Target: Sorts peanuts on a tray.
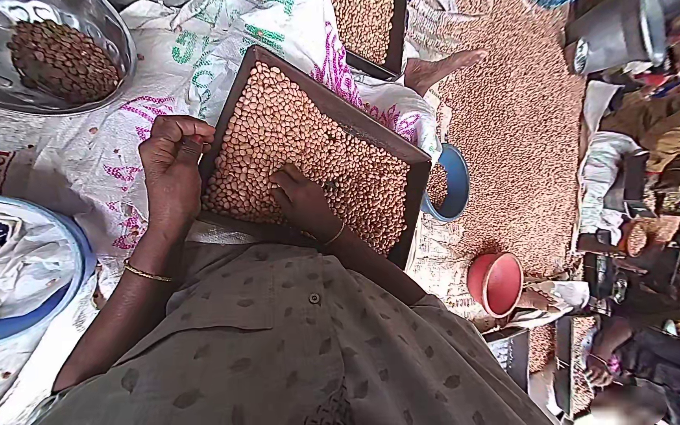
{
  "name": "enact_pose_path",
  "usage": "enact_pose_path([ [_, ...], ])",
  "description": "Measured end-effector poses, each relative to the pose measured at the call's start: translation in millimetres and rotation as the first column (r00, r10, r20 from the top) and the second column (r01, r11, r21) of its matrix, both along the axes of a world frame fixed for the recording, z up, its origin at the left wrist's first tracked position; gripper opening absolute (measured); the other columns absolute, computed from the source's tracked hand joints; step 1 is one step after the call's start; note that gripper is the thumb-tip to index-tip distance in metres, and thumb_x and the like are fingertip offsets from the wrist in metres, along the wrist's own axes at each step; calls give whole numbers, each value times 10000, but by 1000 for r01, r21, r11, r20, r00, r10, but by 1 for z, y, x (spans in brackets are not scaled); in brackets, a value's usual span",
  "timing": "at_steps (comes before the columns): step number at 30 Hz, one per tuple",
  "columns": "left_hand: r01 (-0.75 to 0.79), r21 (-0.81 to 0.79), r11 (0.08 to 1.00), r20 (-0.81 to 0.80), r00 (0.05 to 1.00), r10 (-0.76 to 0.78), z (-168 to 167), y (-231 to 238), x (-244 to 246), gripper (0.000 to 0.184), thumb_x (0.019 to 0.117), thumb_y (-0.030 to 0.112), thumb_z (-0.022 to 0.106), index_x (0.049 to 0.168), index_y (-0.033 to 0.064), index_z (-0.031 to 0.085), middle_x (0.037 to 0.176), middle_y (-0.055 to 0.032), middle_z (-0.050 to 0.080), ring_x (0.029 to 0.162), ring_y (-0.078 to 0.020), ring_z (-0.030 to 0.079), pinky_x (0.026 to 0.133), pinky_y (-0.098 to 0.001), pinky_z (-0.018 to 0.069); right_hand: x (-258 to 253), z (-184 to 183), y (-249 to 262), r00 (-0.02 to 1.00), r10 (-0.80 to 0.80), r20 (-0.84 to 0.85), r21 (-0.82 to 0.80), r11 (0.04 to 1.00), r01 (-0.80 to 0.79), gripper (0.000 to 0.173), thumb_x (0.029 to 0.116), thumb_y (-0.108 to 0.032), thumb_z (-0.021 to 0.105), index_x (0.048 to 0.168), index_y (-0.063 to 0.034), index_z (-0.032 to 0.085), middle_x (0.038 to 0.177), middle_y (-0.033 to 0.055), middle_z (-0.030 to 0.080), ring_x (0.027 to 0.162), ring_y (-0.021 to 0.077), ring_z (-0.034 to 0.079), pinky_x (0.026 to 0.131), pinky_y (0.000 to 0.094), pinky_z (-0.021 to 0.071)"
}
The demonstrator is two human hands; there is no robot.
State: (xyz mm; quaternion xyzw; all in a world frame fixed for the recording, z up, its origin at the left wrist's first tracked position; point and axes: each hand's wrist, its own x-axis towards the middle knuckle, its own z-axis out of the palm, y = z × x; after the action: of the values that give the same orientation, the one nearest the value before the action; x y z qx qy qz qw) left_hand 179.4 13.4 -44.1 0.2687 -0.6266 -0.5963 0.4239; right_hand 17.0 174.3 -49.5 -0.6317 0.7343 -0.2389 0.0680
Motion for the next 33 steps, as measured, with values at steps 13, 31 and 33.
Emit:
enact_pose_path([
  [13,254,73,964,94,961,-260,31,20,4,326,1099,234,390,1313,57,560,1130,13,668,926,-71,674,832,-271,582,-47,55,19,854,-221,470,-245,898,367,150,977,-38,628,1066,58,702,1004,159,713,734,137,696,672,288,615],
  [31,556,430,712,-469,811,-350,10,-4,32,271,970,108,421,919,221,662,919,76,660,658,5,566,523,-121,428,-21,17,22,995,-17,101,239,971,-8,159,955,-8,605,1033,12,743,1038,194,698,928,337,709,806,488,595],
  [33,592,399,701,-515,777,-363,5,-4,29,253,984,118,436,909,219,655,904,75,654,652,5,563,516,-124,422,-19,15,26,997,-6,79,232,973,-13,178,934,15,623,1063,13,745,1053,199,682,928,337,702,796,469,599],
])
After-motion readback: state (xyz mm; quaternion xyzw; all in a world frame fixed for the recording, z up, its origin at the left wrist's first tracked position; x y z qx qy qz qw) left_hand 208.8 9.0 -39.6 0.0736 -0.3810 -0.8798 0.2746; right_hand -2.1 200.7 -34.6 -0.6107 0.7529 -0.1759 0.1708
